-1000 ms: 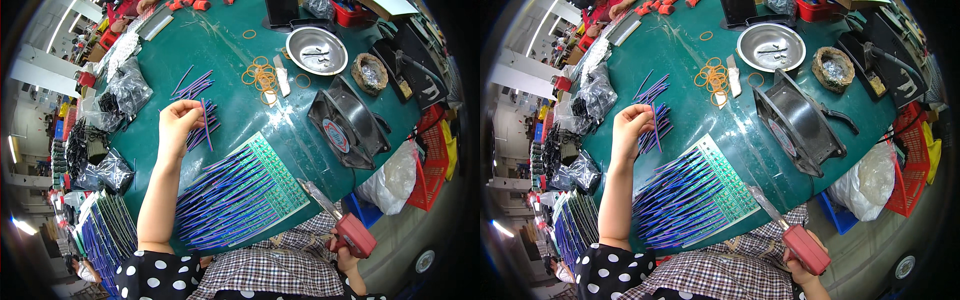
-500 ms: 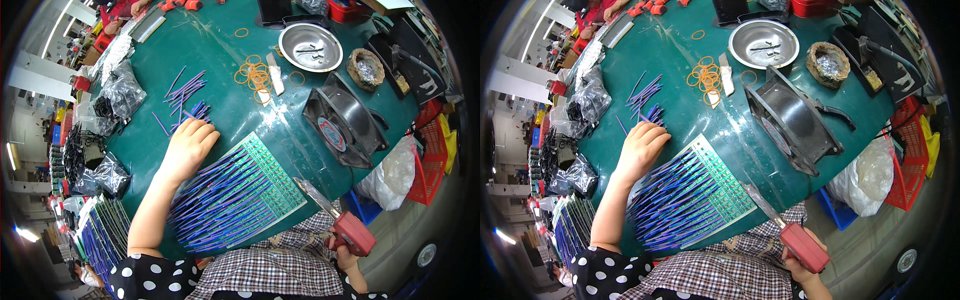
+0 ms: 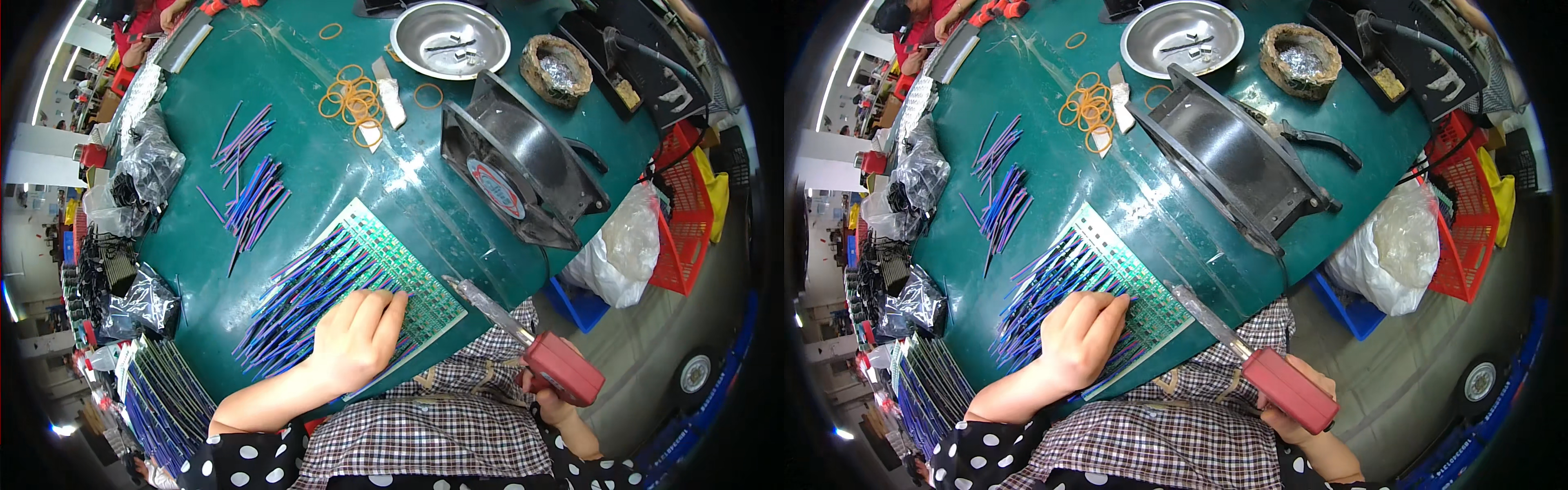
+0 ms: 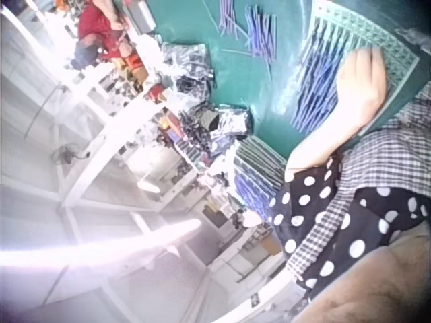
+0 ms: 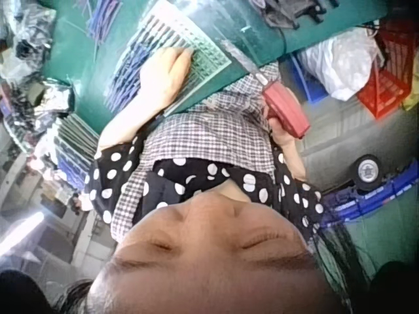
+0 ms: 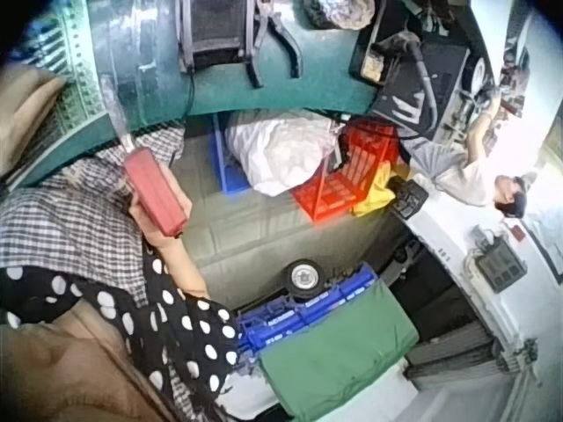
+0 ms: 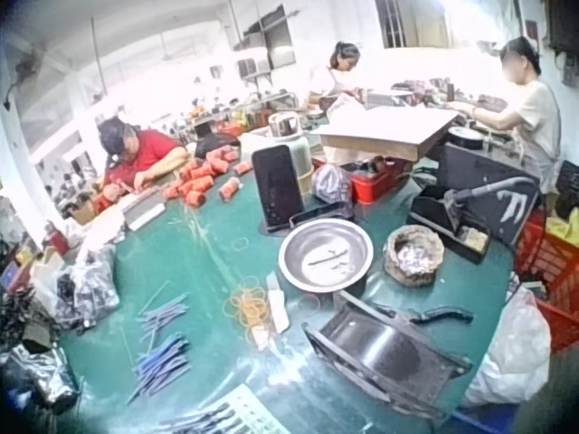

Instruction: The person solders wires onto a circuit board using a soldering iron and solder from a spool, then trims the wires with wire cutters.

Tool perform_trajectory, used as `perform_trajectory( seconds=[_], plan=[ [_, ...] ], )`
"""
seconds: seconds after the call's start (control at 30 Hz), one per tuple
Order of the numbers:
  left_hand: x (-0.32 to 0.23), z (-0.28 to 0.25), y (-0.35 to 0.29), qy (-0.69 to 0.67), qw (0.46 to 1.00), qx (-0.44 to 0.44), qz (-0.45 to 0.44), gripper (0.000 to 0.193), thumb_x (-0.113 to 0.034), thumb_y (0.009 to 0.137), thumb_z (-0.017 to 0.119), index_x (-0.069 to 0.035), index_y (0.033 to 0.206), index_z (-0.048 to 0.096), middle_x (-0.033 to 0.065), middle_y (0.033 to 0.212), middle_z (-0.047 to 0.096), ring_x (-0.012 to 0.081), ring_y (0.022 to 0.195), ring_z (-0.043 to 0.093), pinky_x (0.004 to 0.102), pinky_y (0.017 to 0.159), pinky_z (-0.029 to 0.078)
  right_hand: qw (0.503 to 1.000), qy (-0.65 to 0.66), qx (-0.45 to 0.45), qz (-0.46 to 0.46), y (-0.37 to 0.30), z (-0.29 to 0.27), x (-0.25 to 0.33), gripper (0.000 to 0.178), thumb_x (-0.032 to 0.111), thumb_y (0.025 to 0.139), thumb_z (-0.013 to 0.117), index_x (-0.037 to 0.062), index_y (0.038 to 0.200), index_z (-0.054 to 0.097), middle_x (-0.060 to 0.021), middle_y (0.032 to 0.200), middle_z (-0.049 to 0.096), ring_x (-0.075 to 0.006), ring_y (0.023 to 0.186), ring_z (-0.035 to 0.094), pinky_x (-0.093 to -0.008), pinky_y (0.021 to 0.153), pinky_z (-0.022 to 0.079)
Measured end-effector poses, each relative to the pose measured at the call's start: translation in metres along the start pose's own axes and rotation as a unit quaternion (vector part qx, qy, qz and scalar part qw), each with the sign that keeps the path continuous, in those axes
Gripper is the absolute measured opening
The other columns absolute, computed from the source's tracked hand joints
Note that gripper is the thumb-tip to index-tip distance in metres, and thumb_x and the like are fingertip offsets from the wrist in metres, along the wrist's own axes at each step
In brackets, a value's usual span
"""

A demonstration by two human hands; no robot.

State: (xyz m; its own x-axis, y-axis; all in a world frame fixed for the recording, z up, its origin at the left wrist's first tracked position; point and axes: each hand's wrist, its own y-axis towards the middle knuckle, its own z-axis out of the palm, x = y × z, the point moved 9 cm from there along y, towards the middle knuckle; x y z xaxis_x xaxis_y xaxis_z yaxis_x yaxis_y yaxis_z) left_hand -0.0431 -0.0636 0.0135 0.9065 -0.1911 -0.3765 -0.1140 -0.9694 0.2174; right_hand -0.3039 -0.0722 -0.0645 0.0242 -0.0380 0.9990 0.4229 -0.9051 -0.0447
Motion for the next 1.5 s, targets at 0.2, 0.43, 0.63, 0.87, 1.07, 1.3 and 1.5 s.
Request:
perform_trajectory(
  seconds=[0.2, 0.43, 0.63, 0.87, 1.07, 1.3, 1.5],
  plan=[
    [-0.018, 0.010, -0.005, 0.148, 0.986, -0.013, 0.079, 0.029, -0.006, 0.066, 0.062, 0.006, 0.093, 0.063, 0.0098, 0.085, 0.060, 0.0170, 0.072, 0.059, 0.0237, 0.058, 0.048, 0.984, -0.142, 0.090, -0.057, 0.005, 0.009, 0.008, 0.074, 0.043, 0.080, 0.070, -0.0048, 0.129, 0.042, -0.0019, 0.069, 0.064, -0.0163, 0.059, 0.064, -0.0273, 0.056, 0.049],
    [-0.017, 0.013, -0.009, 0.166, 0.983, -0.009, 0.078, 0.030, -0.006, 0.066, 0.062, 0.006, 0.093, 0.064, 0.0095, 0.084, 0.060, 0.0170, 0.071, 0.059, 0.0234, 0.058, 0.048, 0.977, -0.163, 0.109, -0.081, 0.008, 0.017, 0.011, 0.069, 0.042, 0.071, 0.078, -0.0066, 0.114, 0.055, -0.0096, 0.080, 0.068, -0.0215, 0.068, 0.068, -0.0292, 0.061, 0.054],
    [-0.016, 0.014, -0.009, 0.172, 0.983, -0.016, 0.071, 0.030, -0.005, 0.066, 0.061, 0.006, 0.093, 0.064, 0.0090, 0.083, 0.060, 0.0165, 0.071, 0.059, 0.0227, 0.058, 0.048, 0.945, -0.252, 0.108, -0.178, 0.022, 0.031, 0.032, 0.068, 0.040, 0.069, 0.080, -0.0072, 0.112, 0.057, -0.0129, 0.087, 0.068, -0.0229, 0.070, 0.068, -0.0300, 0.063, 0.055],
    [-0.016, 0.014, -0.010, 0.181, 0.981, -0.028, 0.065, 0.027, -0.006, 0.068, 0.062, 0.005, 0.093, 0.065, 0.0082, 0.083, 0.059, 0.0159, 0.070, 0.058, 0.0222, 0.057, 0.047, 0.962, -0.199, 0.127, -0.136, 0.023, 0.032, 0.023, 0.067, 0.039, 0.069, 0.080, -0.0071, 0.112, 0.057, -0.0131, 0.088, 0.067, -0.0226, 0.069, 0.068, -0.0297, 0.062, 0.055],
    [-0.017, 0.014, -0.009, 0.181, 0.981, -0.029, 0.063, 0.025, -0.005, 0.069, 0.062, 0.005, 0.091, 0.065, 0.0083, 0.081, 0.059, 0.0159, 0.069, 0.058, 0.0216, 0.056, 0.047, 0.934, -0.275, 0.102, -0.205, 0.022, 0.034, 0.032, 0.067, 0.040, 0.069, 0.079, -0.0063, 0.111, 0.057, -0.0128, 0.085, 0.067, -0.0226, 0.067, 0.067, -0.0287, 0.058, 0.054],
    [-0.025, 0.018, -0.004, 0.229, 0.968, 0.008, 0.103, 0.021, -0.004, 0.069, 0.063, 0.006, 0.087, 0.064, 0.0081, 0.077, 0.057, 0.0155, 0.068, 0.056, 0.0211, 0.053, 0.046, 0.946, -0.238, 0.104, -0.196, 0.021, 0.032, 0.034, 0.068, 0.039, 0.067, 0.082, -0.0054, 0.111, 0.057, -0.0133, 0.083, 0.067, -0.0225, 0.063, 0.067, -0.0278, 0.057, 0.054],
    [-0.027, 0.020, -0.003, 0.247, 0.961, 0.013, 0.125, 0.014, -0.001, 0.071, 0.065, 0.006, 0.084, 0.063, 0.0076, 0.076, 0.057, 0.0149, 0.069, 0.056, 0.0198, 0.051, 0.044, 0.945, -0.238, 0.115, -0.192, 0.019, 0.030, 0.037, 0.069, 0.039, 0.066, 0.082, -0.0051, 0.112, 0.057, -0.0133, 0.082, 0.067, -0.0213, 0.063, 0.067, -0.0275, 0.056, 0.054]
  ],
)
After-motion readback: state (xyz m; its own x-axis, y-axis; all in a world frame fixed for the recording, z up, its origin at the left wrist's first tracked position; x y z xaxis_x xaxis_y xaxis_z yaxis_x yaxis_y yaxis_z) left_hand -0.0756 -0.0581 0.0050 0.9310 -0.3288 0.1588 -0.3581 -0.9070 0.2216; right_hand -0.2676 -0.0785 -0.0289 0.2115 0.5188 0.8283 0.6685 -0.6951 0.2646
